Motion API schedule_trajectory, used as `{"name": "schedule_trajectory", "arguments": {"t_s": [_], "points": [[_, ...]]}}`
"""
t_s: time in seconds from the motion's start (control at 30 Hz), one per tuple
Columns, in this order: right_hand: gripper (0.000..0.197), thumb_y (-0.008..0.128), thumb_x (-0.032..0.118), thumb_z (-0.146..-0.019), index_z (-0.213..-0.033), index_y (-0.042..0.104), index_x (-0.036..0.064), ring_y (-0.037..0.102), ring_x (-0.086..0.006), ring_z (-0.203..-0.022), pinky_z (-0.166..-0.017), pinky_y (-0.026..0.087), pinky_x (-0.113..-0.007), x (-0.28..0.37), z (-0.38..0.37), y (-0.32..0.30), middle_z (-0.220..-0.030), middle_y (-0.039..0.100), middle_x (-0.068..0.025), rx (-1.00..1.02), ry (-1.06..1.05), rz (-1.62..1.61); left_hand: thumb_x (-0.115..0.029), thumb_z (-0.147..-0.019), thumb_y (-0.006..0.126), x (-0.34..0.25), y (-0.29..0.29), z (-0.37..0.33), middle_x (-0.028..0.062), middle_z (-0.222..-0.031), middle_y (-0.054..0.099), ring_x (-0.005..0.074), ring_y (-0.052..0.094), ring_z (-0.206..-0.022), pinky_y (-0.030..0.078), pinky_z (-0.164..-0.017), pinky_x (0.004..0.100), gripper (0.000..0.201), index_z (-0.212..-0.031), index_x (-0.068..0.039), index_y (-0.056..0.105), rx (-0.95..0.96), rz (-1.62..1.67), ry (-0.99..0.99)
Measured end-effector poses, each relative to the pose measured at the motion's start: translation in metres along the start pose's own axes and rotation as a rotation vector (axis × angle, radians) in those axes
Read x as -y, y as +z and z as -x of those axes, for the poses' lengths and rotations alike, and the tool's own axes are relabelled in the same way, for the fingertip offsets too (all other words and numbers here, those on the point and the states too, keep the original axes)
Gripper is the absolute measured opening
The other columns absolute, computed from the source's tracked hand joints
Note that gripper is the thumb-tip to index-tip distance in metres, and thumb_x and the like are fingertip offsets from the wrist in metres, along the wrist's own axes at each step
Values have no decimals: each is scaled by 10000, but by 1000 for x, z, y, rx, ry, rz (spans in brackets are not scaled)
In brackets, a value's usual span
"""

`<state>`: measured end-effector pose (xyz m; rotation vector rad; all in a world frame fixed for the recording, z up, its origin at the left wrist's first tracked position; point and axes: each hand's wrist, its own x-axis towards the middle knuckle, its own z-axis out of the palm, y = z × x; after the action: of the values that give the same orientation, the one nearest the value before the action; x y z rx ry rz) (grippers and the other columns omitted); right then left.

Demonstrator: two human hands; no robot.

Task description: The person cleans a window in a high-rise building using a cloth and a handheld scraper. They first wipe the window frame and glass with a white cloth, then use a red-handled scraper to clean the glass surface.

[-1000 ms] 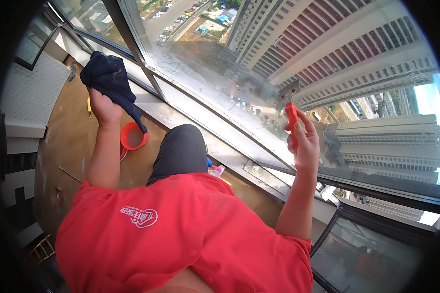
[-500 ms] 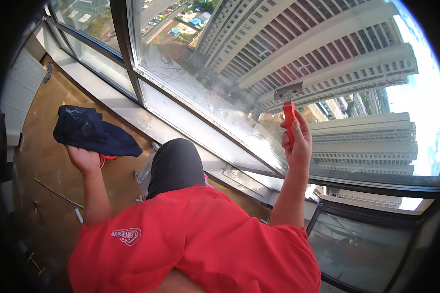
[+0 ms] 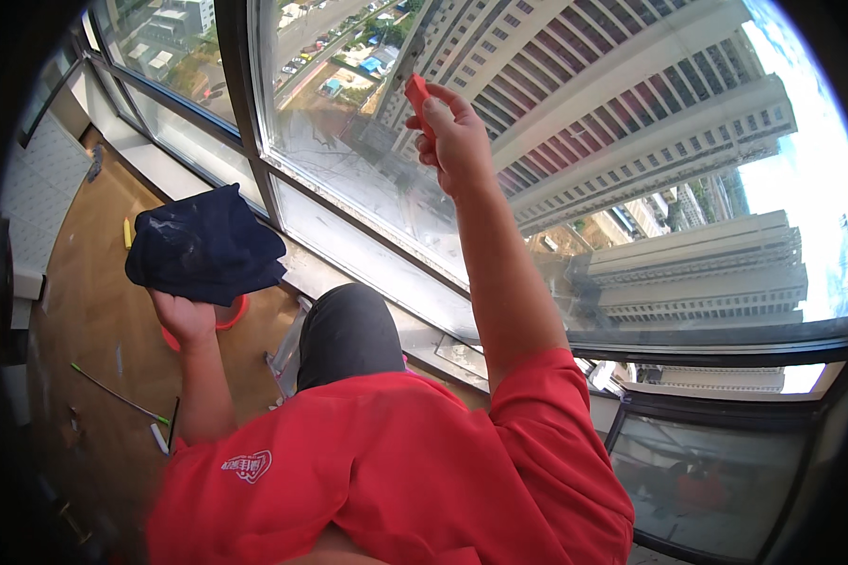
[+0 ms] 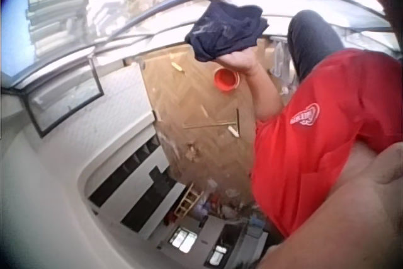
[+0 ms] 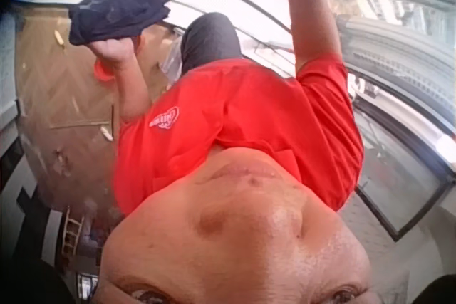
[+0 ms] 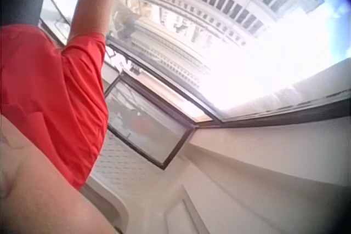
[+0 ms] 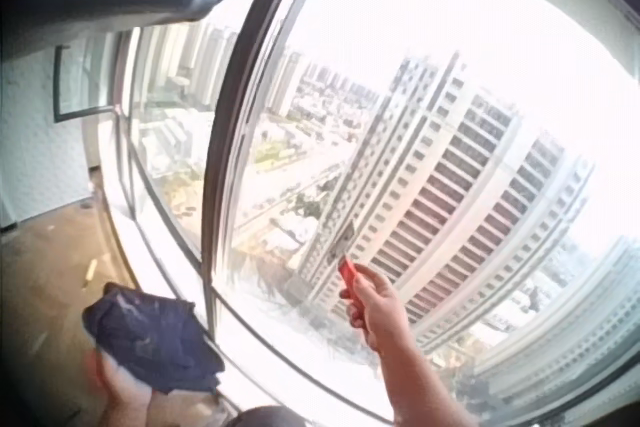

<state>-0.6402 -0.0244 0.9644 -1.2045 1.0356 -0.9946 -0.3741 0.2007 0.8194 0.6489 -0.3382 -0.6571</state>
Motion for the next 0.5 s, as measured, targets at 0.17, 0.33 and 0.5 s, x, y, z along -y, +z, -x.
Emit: {"name": "schedule_trajectory", "arguments": {"t_s": [0.17, 0.33, 0.5], "points": [[385, 460, 185, -985, -1357, 422, 89, 455, -78, -521, -428, 341, -167, 15, 116, -141, -905, 588, -152, -151, -144, -239, -223, -957, 345, -5, -43, 12, 111, -1210, 550, 265, 548, -1106, 444, -963, 391, 385, -1236, -6, 498, 61, -95, 54], [377, 471, 193, -983, -1342, 439, 83, 448, -60, -529, -416, 343, -158, 41, 116, -122, -897, 587, -144, -152, -168, -199, -184, -933, 375, 11, -19, -5, 66, -1064, 599, 178, 593, -953, 489, -841, 292, 303, -1085, -3, 565, 64, -114, -21], [413, 513, 225, -963, -1323, 424, 43, 459, -91, -575, -480, 373, -203, 41, 13, -16, -895, 599, -127, 74, -64, -19, -175, -928, 382, 35, 39, -16, 60, -1037, 604, 153, 592, -931, 498, -802, 265, 286, -1085, -33, 574, 248, -5, -112]]}}
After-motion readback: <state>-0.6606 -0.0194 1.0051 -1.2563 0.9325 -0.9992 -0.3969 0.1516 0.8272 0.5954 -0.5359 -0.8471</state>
